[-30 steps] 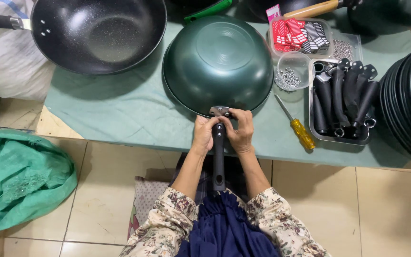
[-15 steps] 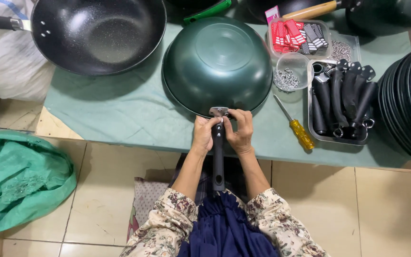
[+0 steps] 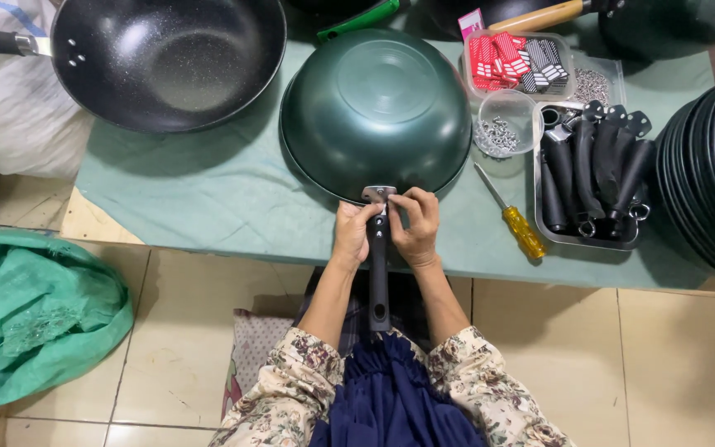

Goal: Attaching a handle to a wok using screws and a screwdriver

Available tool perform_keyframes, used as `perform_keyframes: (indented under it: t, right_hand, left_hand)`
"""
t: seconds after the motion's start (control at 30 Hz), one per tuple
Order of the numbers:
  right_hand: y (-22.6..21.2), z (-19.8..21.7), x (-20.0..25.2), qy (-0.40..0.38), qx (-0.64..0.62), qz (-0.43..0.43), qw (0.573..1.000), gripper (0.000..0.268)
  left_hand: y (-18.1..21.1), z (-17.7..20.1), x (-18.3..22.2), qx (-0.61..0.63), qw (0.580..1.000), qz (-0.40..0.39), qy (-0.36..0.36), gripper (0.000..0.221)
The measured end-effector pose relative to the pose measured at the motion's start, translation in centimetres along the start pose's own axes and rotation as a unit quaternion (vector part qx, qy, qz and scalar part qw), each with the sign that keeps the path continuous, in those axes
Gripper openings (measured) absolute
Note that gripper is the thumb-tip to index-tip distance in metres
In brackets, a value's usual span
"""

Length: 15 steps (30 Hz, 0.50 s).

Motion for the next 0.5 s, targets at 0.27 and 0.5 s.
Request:
perform_keyframes:
  t: [0.27,0.5]
  right_hand:
    - [1.3,0.1,1.1,0.007,0.043,-0.022,0.999,0.023]
    - [0.6,0.2,0.3,0.003,0.02,-0.015,1.0,0.016]
  left_hand:
    - [-1.2,1.4,-0.9,0.012,1.0,0.007,0.003,0.038]
    - [1.9,-1.8,1.4,-0.006,1.0,-0.004,-0.001,0.036]
Point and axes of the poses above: each hand's wrist, its own x-axis away from the middle knuckle, its own z-axis out of the back of the hand, y = z × x, the point moved 9 cm from there along -x, towards the middle knuckle, and after that the axes turned 14 degrees about z, right-handed, at the moved point
